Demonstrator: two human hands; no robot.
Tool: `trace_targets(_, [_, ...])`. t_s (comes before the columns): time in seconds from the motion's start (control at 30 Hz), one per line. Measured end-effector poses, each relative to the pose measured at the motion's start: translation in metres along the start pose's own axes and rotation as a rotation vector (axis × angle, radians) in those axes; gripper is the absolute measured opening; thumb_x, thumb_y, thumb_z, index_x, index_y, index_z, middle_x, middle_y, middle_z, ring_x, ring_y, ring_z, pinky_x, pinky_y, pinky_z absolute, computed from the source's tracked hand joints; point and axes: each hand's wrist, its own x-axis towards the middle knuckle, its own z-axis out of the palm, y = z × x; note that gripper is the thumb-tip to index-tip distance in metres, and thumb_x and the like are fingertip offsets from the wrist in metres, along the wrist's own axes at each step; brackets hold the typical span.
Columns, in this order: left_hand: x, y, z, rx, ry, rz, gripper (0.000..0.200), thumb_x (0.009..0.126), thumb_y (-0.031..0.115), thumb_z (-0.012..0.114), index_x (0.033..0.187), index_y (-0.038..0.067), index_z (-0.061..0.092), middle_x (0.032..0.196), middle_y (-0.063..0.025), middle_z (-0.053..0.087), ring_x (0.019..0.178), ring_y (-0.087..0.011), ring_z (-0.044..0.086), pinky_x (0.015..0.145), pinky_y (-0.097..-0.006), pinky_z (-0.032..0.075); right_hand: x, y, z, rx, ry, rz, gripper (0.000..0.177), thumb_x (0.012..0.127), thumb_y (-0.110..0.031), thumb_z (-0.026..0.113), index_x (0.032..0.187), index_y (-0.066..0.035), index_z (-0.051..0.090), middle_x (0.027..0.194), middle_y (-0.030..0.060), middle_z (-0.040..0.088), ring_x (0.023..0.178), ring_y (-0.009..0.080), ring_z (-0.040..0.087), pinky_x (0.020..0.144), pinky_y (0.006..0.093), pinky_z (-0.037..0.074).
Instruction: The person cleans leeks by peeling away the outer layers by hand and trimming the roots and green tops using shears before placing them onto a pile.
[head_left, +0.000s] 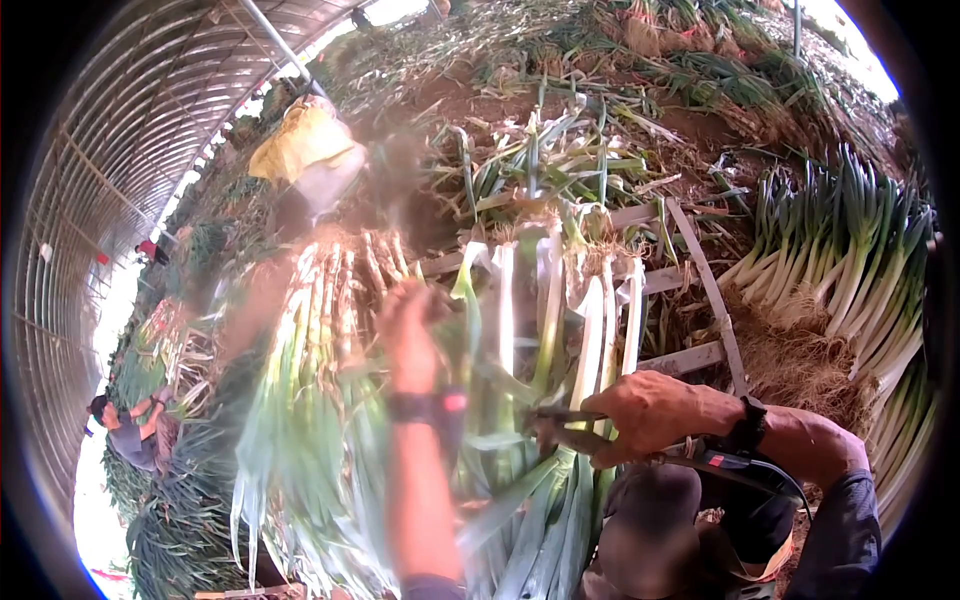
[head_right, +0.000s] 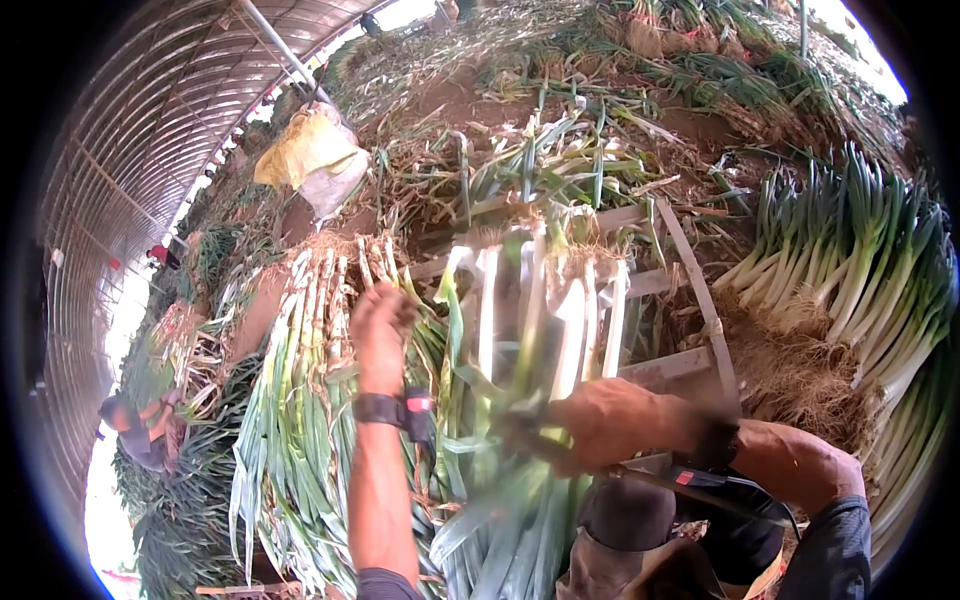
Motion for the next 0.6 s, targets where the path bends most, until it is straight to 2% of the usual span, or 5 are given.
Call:
trace_targets(0.1, [-0.007, 0.041, -0.012, 0.048, 0.008, -0.025, 0.017, 0.098, 0.024, 0.061, 0.094, 0.010, 0.069, 0.084, -0.0052, 0.070, 0.074, -0.0130, 0.066, 0.065, -0.0256, 0.054, 0.010, 0.000, 0.006, -0.029, -0.042, -0.186, 0.043, 0.100, -0.045, 0.048, 0.131, -0.018, 0.061, 0.073, 0.0077, 0.069, 0.055, 0.0149, 0.065, 0.042, 0.0287, 0.049])
trace_targets(0.23, [-0.020, -0.063, -0.080, 0.404, -0.039, -0.053, 0.023, 0.091, 0.032, 0.067, 0.096, 0.010, 0.069, 0.087, -0.0034, 0.070, 0.074, -0.0129, 0.067, 0.065, -0.0276, 0.055, 0.048, 0.015, 0.027, -0.367, 0.158, -0.009, 0.039, 0.100, -0.041, 0.049, 0.123, -0.013, 0.064, 0.062, 0.0058, 0.061, 0.045, 0.0106, 0.056, 0.034, 0.0298, 0.043])
trace_targets(0.37, [-0.093, -0.059, -0.077, 0.949, -0.122, -0.109, 0.052, 0.087, 0.048, 0.074, 0.106, 0.001, 0.070, 0.096, -0.0135, 0.073, 0.085, -0.0205, 0.068, 0.078, -0.0331, 0.054, 0.032, -0.001, 0.009, -0.184, 0.067, 0.109, 0.043, 0.079, -0.033, 0.064, 0.100, 0.005, 0.062, 0.062, 0.0103, 0.062, 0.049, 0.0265, 0.061, 0.044, 0.0401, 0.049])
trace_targets(0.53, [-0.119, -0.081, -0.079, 1.401, -0.272, -0.042, 0.027, 0.087, 0.028, 0.066, 0.092, 0.002, 0.066, 0.085, -0.0238, 0.069, 0.079, -0.0407, 0.068, 0.071, -0.0446, 0.053, 0.020, -0.016, 0.015, -0.093, -0.067, 0.003, 0.048, 0.075, -0.041, 0.069, 0.094, 0.003, 0.062, 0.066, 0.0158, 0.064, 0.059, 0.0319, 0.065, 0.055, 0.0434, 0.053])
trace_targets(0.6, [-0.116, -0.099, -0.099, 1.281, -0.219, 0.038, 0.020, 0.086, 0.021, 0.062, 0.089, 0.002, 0.062, 0.082, -0.0249, 0.066, 0.075, -0.0442, 0.064, 0.069, -0.0484, 0.051, 0.021, -0.015, 0.024, -0.125, -0.096, -0.016, 0.049, 0.075, -0.043, 0.070, 0.091, 0.003, 0.063, 0.066, 0.0167, 0.063, 0.062, 0.0326, 0.066, 0.058, 0.0435, 0.053])
